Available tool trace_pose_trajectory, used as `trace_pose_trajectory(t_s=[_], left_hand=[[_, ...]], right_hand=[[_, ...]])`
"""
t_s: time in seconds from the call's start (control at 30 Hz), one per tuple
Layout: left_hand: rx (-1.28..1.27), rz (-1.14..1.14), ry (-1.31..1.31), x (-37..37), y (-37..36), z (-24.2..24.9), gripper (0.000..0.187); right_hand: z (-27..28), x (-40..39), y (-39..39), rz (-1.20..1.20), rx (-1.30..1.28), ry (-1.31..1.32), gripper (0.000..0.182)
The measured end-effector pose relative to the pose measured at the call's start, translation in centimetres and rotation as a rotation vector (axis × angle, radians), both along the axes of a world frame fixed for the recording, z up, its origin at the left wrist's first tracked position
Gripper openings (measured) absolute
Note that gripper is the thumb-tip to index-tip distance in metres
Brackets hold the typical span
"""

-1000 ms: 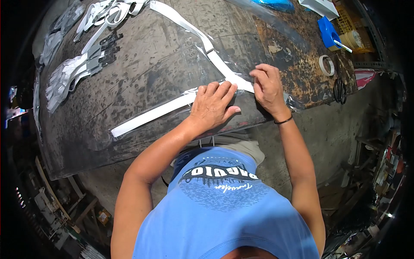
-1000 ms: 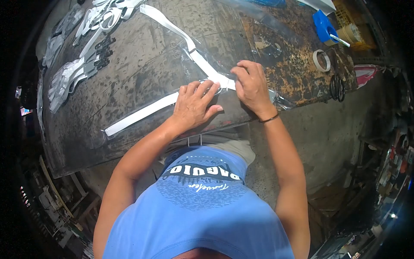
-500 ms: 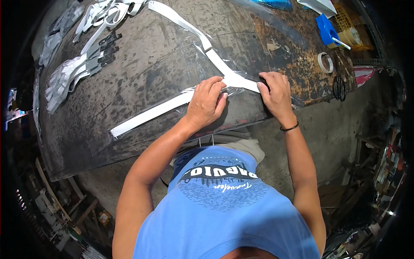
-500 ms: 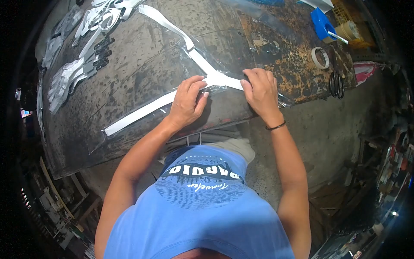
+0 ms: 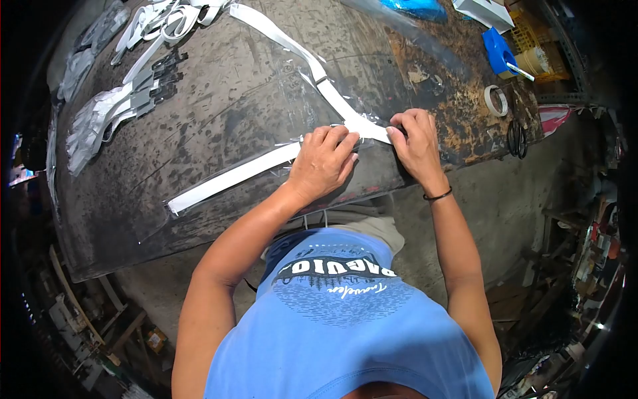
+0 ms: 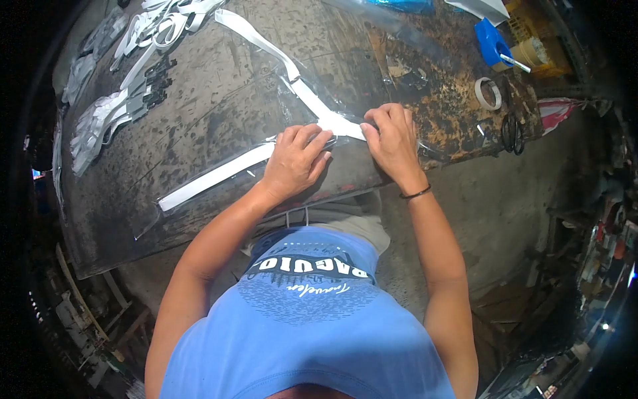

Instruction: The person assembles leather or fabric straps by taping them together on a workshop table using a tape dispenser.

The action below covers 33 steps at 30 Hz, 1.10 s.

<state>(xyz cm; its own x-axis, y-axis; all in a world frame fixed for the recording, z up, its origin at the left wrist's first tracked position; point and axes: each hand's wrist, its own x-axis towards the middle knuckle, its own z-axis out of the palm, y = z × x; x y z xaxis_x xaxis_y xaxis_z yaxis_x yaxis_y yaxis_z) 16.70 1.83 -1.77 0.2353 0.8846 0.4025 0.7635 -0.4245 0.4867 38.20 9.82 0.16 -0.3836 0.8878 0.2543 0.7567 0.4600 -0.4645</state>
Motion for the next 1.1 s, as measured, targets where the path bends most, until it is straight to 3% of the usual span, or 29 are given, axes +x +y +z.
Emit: trace_pose_trajectory(t_s=[0.1,0.2,0.4,1.1], left_hand=[[-0.012,-0.009,0.051,0.1,0.0,-0.1,0.041],[-0.018,-0.008,0.056,0.1,0.0,-0.1,0.041],[-0.070,-0.005,0.069,0.2,0.0,0.0,0.047],[-0.088,0.013,0.195,0.3,-0.4,0.1,0.053]], right_hand=[[0.4,0.4,0.0,0.189,0.099,0.037,0.019],[0.3,0.8,-0.3,0.383,0.221,-0.084,0.027],[-0.2,0.2,-0.1,0.392,0.204,-0.094,0.035],[0.1,1.1,0.2,0.462,0.201,-0.134,0.038]])
